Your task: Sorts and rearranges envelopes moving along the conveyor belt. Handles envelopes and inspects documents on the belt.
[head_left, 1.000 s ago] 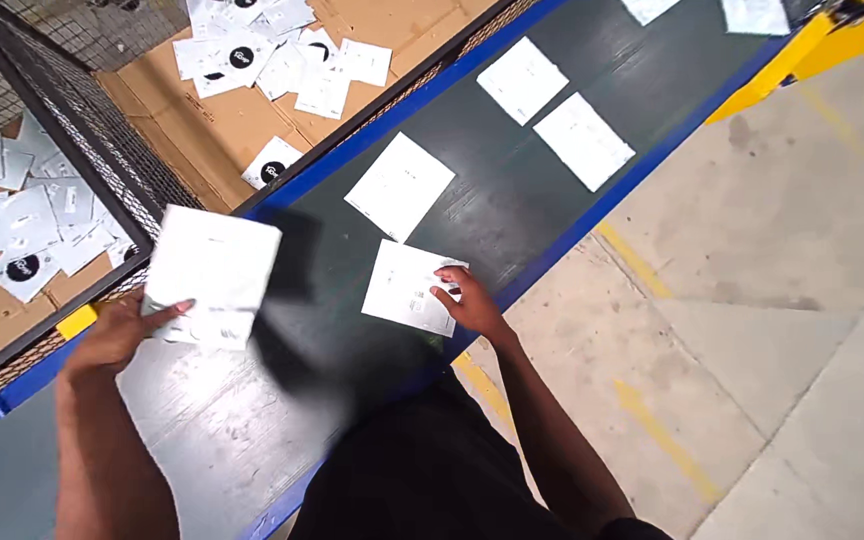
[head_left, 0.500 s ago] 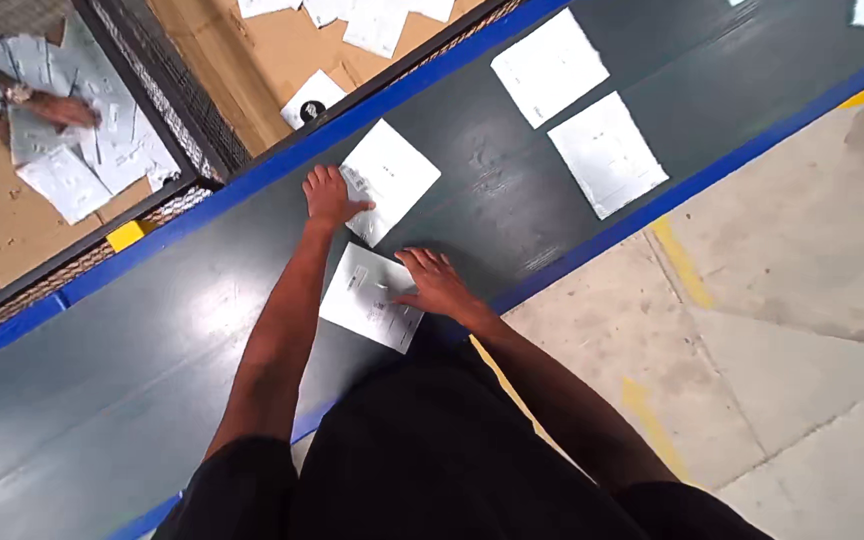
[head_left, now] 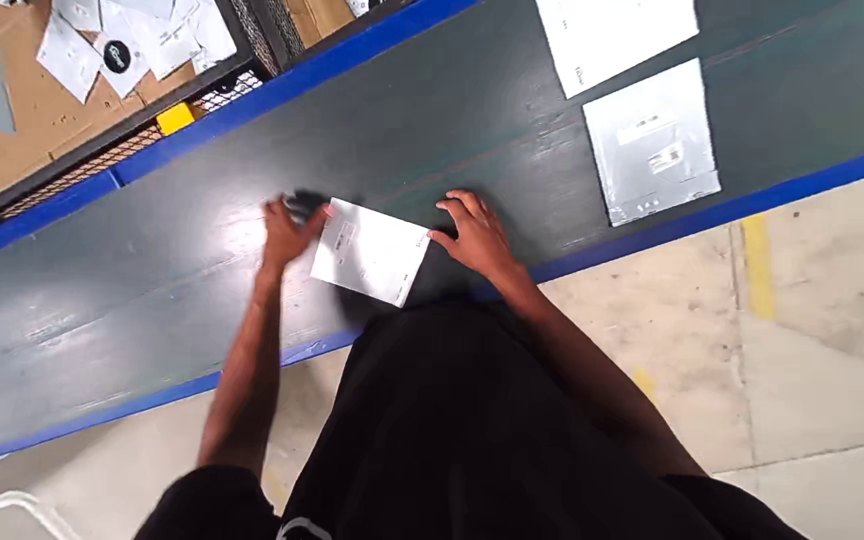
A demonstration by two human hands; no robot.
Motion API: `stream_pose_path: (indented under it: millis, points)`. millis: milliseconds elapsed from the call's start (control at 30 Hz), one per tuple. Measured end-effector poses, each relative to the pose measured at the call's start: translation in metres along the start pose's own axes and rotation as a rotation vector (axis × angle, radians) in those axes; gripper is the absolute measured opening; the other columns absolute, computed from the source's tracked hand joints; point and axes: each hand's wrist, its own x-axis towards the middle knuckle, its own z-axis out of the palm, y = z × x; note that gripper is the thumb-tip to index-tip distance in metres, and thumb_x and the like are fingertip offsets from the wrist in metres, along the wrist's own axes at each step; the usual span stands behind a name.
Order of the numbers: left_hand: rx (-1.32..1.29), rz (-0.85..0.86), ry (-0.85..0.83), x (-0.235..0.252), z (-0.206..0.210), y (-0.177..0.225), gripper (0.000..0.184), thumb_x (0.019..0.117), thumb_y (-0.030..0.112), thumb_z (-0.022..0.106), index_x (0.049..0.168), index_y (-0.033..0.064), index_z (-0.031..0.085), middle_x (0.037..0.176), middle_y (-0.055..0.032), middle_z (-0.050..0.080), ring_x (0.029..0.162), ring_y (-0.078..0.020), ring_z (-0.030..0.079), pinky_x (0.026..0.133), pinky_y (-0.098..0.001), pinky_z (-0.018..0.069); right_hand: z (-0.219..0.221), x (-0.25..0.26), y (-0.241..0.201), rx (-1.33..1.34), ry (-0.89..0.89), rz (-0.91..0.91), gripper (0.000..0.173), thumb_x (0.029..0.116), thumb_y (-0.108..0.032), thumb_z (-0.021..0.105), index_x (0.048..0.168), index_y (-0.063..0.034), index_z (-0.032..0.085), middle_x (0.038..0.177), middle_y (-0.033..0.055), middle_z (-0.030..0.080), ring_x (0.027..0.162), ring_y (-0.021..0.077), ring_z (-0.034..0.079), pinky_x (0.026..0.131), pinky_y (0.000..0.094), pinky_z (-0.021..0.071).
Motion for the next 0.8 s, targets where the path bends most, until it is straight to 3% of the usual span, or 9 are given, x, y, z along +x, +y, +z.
stream_pose_path:
  millis: [67, 133, 300, 400, 467, 600, 700, 767, 800]
  points:
    - [0.166, -0.010, -0.022, -0.053, 0.055, 0.002, 0.127, 0.0672, 0.084, 0.071, 0.155, -0.0020, 0.036, 0.155, -0.0358, 0.033, 0.142, -0.0537, 0.034, 0.109, -0.0726, 0.0331, -0.001, 0.000, -0.007, 0.042, 0.015, 0.002, 0.054, 0.0962, -0.055, 0.062, 0.131, -0.0141, 0.065, 0.146, 0.0107, 0.055, 0.132, 0.0292, 0.054, 0.106, 0.0510, 0.0482]
    - [0.113, -0.041, 0.090, -0.071, 0.072, -0.001, 0.127, 0.0617, 0.077, 0.081, 0.151, -0.0047, 0.041, 0.148, -0.0382, 0.040, 0.136, -0.0575, 0.039, 0.105, -0.0756, 0.0350, -0.010, -0.003, -0.005, 0.068, 0.057, 0.032, 0.051, 0.0977, -0.055, 0.060, 0.130, -0.0160, 0.067, 0.143, 0.0080, 0.057, 0.129, 0.0243, 0.057, 0.106, 0.0462, 0.0505]
    - [0.025, -0.256, -0.035, -0.056, 0.032, -0.055, 0.113, 0.0570, 0.064, 0.093, 0.134, -0.0098, 0.053, 0.140, -0.0412, 0.044, 0.133, -0.0585, 0.041, 0.107, -0.0731, 0.0366, -0.030, -0.015, 0.006, 0.154, 0.125, 0.049, 0.046, 0.0982, -0.051, 0.062, 0.130, -0.0169, 0.066, 0.146, 0.0067, 0.056, 0.133, 0.0185, 0.054, 0.109, 0.0389, 0.0493]
    - [-0.070, -0.337, -0.014, -0.048, 0.013, -0.082, 0.110, 0.0580, 0.054, 0.097, 0.136, -0.0095, 0.051, 0.139, -0.0416, 0.045, 0.128, -0.0565, 0.047, 0.104, -0.0694, 0.0424, -0.046, -0.024, 0.012, 0.200, 0.164, 0.073, 0.044, 0.0996, -0.049, 0.061, 0.129, -0.0161, 0.066, 0.146, 0.0072, 0.055, 0.132, 0.0168, 0.055, 0.106, 0.0366, 0.0520]
    - [-0.222, -0.337, 0.032, -0.047, 0.000, -0.097, 0.117, 0.0601, 0.044, 0.099, 0.146, -0.0052, 0.037, 0.133, -0.0359, 0.055, 0.121, -0.0477, 0.058, 0.101, -0.0639, 0.0482, -0.055, -0.030, 0.018, 0.245, 0.183, 0.119, 0.045, 0.1000, -0.048, 0.061, 0.131, -0.0163, 0.066, 0.146, 0.0074, 0.055, 0.129, 0.0164, 0.057, 0.101, 0.0358, 0.0547]
    - [-0.723, -0.159, 0.245, -0.015, -0.077, -0.103, 0.055, 0.0870, 0.024, 0.082, 0.131, 0.0030, 0.058, 0.109, -0.0056, 0.073, 0.093, -0.0147, 0.073, 0.085, -0.0393, 0.0633, -0.052, -0.038, 0.032, 0.329, 0.214, 0.138, 0.044, 0.0998, -0.046, 0.063, 0.129, -0.0129, 0.067, 0.141, 0.0100, 0.058, 0.118, 0.0163, 0.063, 0.091, 0.0342, 0.0586]
    - [-0.874, -0.060, 0.616, 0.061, -0.149, -0.112, 0.076, 0.0921, 0.035, 0.077, 0.147, -0.0018, 0.039, 0.132, -0.0117, 0.064, 0.116, -0.0183, 0.067, 0.099, -0.0408, 0.0584, -0.048, -0.033, 0.036, 0.324, 0.178, 0.124, 0.044, 0.0998, -0.046, 0.063, 0.129, -0.0124, 0.066, 0.141, 0.0104, 0.058, 0.115, 0.0164, 0.064, 0.090, 0.0338, 0.0587]
    - [-0.774, -0.081, 0.698, 0.100, -0.173, -0.087, 0.106, 0.0881, 0.045, 0.079, 0.158, -0.0013, 0.014, 0.152, -0.0169, 0.047, 0.135, -0.0202, 0.053, 0.109, -0.0388, 0.0508, -0.048, -0.029, 0.030, 0.332, 0.153, 0.111, 0.045, 0.1000, -0.047, 0.062, 0.130, -0.0128, 0.065, 0.142, 0.0101, 0.057, 0.114, 0.0161, 0.065, 0.090, 0.0333, 0.0586]
    - [-0.665, -0.009, 0.687, 0.113, -0.170, -0.057, 0.113, 0.0856, 0.043, 0.082, 0.158, -0.0068, 0.011, 0.157, -0.0225, 0.039, 0.143, -0.0229, 0.045, 0.117, -0.0357, 0.0430, -0.050, -0.026, 0.027, 0.337, 0.158, 0.102, 0.045, 0.0997, -0.046, 0.063, 0.130, -0.0125, 0.065, 0.141, 0.0103, 0.058, 0.113, 0.0160, 0.065, 0.089, 0.0330, 0.0586]
